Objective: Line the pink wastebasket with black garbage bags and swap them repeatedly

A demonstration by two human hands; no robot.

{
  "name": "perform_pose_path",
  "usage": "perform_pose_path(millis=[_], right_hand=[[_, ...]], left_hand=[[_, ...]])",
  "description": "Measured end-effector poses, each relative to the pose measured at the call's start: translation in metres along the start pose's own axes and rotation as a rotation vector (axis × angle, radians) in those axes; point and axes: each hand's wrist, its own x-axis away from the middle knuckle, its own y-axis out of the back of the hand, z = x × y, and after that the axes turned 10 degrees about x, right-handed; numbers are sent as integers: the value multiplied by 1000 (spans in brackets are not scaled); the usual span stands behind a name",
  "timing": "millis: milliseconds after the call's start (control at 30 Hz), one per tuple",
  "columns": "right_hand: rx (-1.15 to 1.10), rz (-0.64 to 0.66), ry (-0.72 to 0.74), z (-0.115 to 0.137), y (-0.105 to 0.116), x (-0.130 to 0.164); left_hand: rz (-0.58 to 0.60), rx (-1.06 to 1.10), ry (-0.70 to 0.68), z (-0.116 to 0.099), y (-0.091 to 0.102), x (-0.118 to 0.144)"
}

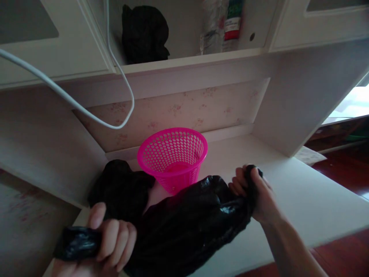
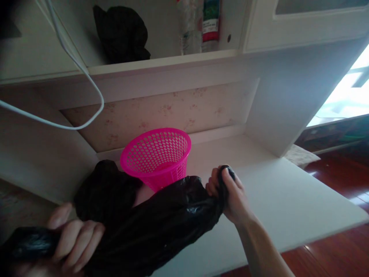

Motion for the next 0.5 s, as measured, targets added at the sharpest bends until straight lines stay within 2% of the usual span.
perform_pose_path(millis=[67, 133, 200, 267, 367, 433, 500], right_hand=[[82, 149, -50, 2, -9, -3], [157, 343, -76, 8, -17, -6], [257, 514, -10, 16, -29, -9], [456, 603, 152, 21, -44, -12], [832, 571, 539, 19, -67, -11], [1019, 443, 759, 13, -75, -8], [1071, 323, 804, 9, -75, -1]], left_hand=[[227, 251, 132, -3, -24, -4], [471, 393, 290, -3, -49, -13], [654, 476, 405, 0, -72, -23], [763, 517, 496, 5, -93, -32], [817, 478, 649, 10, -120, -37], [801, 446, 683, 11, -133, -36], [722, 451, 658, 14, -140, -32]])
